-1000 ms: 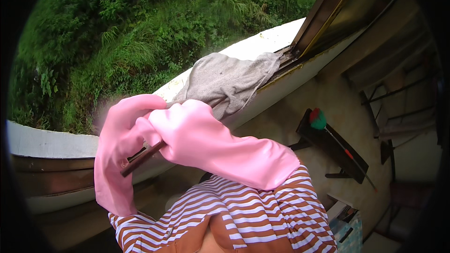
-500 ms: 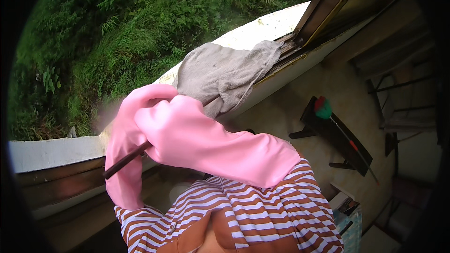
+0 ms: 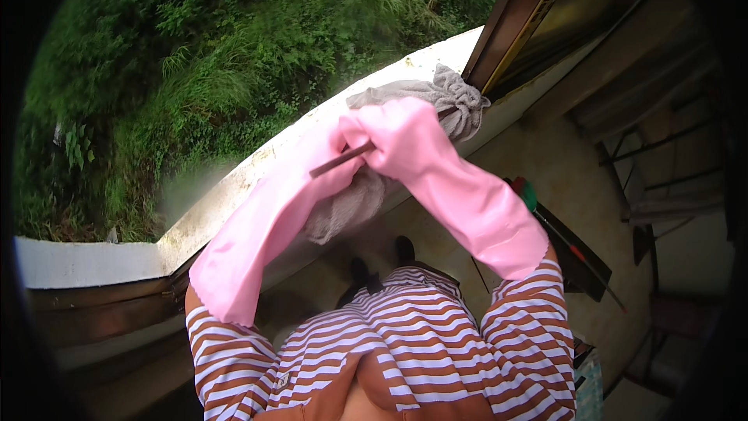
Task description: The person uses a cloth and a thin metal tool to clean the window frame and sill. They repeatedly wipe the frame and scrape along the grooves, then wipe again to remove debris. The person briefly moves a small stool before resuming cleaning.
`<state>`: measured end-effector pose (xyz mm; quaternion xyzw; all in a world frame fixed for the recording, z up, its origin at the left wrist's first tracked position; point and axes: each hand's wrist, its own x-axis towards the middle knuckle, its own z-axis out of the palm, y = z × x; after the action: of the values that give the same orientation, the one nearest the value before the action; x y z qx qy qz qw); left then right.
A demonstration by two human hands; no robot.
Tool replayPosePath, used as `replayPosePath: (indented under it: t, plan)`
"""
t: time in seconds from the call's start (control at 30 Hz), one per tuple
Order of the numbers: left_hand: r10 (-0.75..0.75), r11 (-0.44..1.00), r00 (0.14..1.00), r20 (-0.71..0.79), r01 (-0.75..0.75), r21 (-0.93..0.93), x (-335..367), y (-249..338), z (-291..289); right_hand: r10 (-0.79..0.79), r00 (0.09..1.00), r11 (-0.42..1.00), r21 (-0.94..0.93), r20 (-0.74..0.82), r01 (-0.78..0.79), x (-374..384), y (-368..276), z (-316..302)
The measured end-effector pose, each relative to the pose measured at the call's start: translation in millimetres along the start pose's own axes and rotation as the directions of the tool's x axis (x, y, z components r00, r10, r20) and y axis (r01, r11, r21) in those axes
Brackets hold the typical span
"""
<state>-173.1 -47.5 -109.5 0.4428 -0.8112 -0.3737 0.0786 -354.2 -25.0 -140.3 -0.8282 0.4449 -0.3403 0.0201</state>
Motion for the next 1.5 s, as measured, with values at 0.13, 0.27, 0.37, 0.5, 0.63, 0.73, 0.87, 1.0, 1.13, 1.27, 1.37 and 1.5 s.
replayPosePath:
  t: [0.13,0.27,0.37,0.5,0.63,0.73,0.87,1.0,1.13,1.27,1.37,1.5]
  plan:
    - [-0.11,0.857,0.988,-0.107,0.039,-0.514,-6.6,5.5,-22.4,-0.253,0.944,0.964,0.021,-0.21,0.263,35.9,-24.5,-53.4]
    - [-0.036,0.647,0.823,-0.567,-0.413,-0.641,-44.3,35.4,-66.7,-0.423,0.854,0.9,-0.034,-0.303,0.434,99.5,-51.1,-101.9]
    - [0.055,0.744,0.661,-0.748,-0.527,-0.41,-75.6,29.6,-105.2,-0.443,0.818,0.862,0.075,-0.367,0.501,113.5,-90.6,-119.1]
    - [0.154,0.708,0.585,-0.796,-0.628,-0.324,-121.8,13.4,-122.1,-0.362,0.908,0.932,-0.055,-0.213,0.358,92.9,-132.3,-107.6]
    - [0.219,0.581,0.73,-0.647,-0.631,-0.515,-163.7,-8.4,-113.0,-0.289,0.923,0.946,0.225,0.253,0.234,58.7,-172.6,-77.7]
    - [0.067,0.646,0.727,-0.683,-0.554,-0.525,-190.7,-26.7,-98.4,-0.345,0.768,0.922,0.347,0.539,0.172,48.2,-187.1,-70.1]
    - [0.064,0.672,0.691,-0.72,-0.563,-0.481,-201.5,-31.5,-100.7,-0.401,0.814,0.871,0.45,0.42,0.196,29.1,-201.6,-48.7]
    - [0.136,0.698,0.639,-0.757,-0.604,-0.385,-182.8,-34.4,-115.9,-0.484,0.846,0.764,0.579,0.224,0.284,13.9,-202.7,-24.7]
    - [0.189,0.725,0.619,-0.762,-0.612,-0.317,-191.8,-23.2,-139.7,-0.515,0.841,0.575,0.66,-0.166,0.483,19.9,-203.8,-6.7]
    - [0.291,0.606,0.57,-0.768,-0.731,-0.313,-178.0,-21.1,-158.5,-0.515,0.788,0.553,0.572,-0.337,0.606,25.2,-200.3,6.8]
    - [0.383,0.538,0.552,-0.741,-0.785,-0.308,-180.7,-10.7,-173.0,-0.497,0.814,0.644,0.5,-0.301,0.579,35.0,-196.0,10.1]
    - [0.544,0.537,0.484,-0.685,-0.829,-0.159,-189.9,1.4,-186.0,-0.479,0.85,0.735,0.429,-0.218,0.525,33.5,-201.4,-18.3]
